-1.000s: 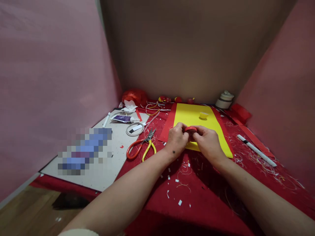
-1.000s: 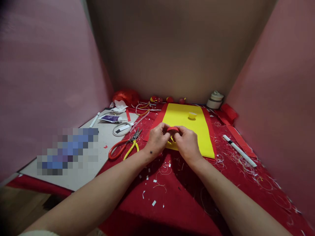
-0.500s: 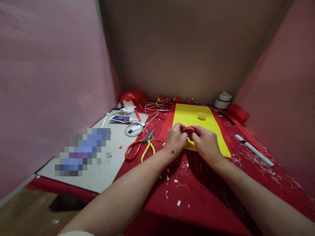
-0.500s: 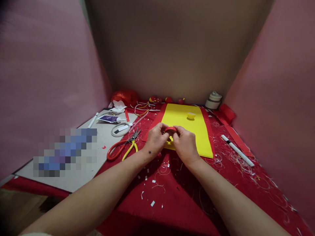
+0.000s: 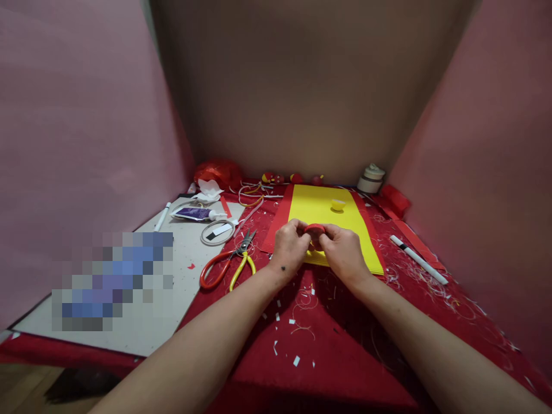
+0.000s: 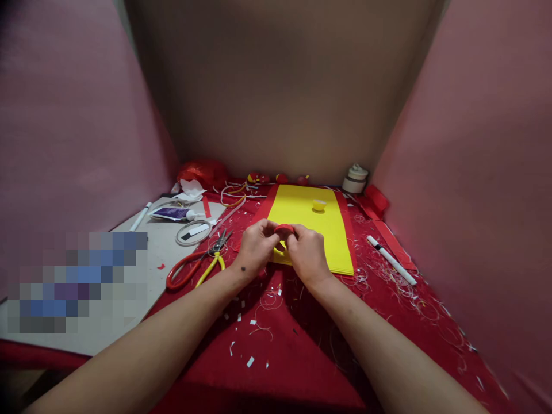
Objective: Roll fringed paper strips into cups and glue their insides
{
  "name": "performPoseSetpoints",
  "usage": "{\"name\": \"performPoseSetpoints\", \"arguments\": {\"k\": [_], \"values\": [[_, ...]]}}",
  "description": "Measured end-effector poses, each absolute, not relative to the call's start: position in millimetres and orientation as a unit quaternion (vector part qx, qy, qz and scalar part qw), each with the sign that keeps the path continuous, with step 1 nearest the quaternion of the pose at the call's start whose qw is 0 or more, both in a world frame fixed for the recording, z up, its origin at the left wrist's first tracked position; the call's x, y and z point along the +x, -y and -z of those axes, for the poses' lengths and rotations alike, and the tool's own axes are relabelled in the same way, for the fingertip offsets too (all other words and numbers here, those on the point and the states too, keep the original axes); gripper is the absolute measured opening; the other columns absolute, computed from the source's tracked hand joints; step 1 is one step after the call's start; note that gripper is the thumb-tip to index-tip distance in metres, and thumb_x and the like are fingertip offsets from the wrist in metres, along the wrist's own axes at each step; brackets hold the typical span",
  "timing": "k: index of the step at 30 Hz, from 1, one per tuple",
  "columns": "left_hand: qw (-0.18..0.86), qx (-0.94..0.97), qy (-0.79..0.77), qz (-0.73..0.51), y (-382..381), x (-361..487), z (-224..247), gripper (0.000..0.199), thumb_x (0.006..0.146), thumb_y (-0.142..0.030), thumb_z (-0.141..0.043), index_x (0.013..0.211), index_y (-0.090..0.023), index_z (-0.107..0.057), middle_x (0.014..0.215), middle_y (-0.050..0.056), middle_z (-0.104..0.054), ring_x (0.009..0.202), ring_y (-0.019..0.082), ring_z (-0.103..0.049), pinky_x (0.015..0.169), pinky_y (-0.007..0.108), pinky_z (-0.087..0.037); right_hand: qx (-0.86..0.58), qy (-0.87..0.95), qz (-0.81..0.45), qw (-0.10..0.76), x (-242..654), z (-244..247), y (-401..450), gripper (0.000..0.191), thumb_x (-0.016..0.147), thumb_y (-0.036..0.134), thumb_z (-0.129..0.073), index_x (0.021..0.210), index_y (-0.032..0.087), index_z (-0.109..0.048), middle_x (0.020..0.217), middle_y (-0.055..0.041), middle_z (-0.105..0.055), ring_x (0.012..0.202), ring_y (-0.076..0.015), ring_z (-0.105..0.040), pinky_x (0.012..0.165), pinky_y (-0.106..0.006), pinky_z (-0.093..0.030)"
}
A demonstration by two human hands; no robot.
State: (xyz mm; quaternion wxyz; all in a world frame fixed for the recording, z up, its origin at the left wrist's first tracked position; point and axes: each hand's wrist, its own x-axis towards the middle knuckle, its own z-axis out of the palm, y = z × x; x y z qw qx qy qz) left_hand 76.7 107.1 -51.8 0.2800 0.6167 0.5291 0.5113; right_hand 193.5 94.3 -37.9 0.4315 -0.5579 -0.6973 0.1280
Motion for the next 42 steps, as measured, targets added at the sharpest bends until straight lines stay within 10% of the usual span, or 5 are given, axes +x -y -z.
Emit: {"name": "performPoseSetpoints", "arguments": {"k": [12, 42], "values": [[0.148, 0.688, -0.553, -0.446, -104.0, 76.7, 52.6, 0.014, 0.074, -0.011, -0.05, 0.084, -0.018, -0.058, 0.072, 0.003, -0.065, 0.066, 0.016, -0.06, 0.065, 0.027, -0.045, -0.564, 0.722, -0.045, 0.398, 192.2, 40.2, -94.3, 0.031, 0.078, 0.014, -0.045, 0.096, 0.016, -0.069, 0.084, -0.0106, -0.072, 0.071, -0.0211, -0.066, 0.067, -0.03, -0.045], [0.221, 0.663, -0.539, -0.47, -101.8, 78.5, 49.3, 0.018, 0.075, -0.01, -0.047, 0.088, -0.018, -0.057, 0.078, 0.004, -0.067, 0.068, 0.015, -0.062, 0.063, 0.025, -0.047, -0.555, 0.688, -0.151, 0.441, 191.2, 40.0, -96.0, 0.03, 0.075, 0.011, -0.043, 0.089, 0.014, -0.069, 0.082, -0.0087, -0.071, 0.07, -0.0186, -0.063, 0.067, -0.028, -0.044]]}}
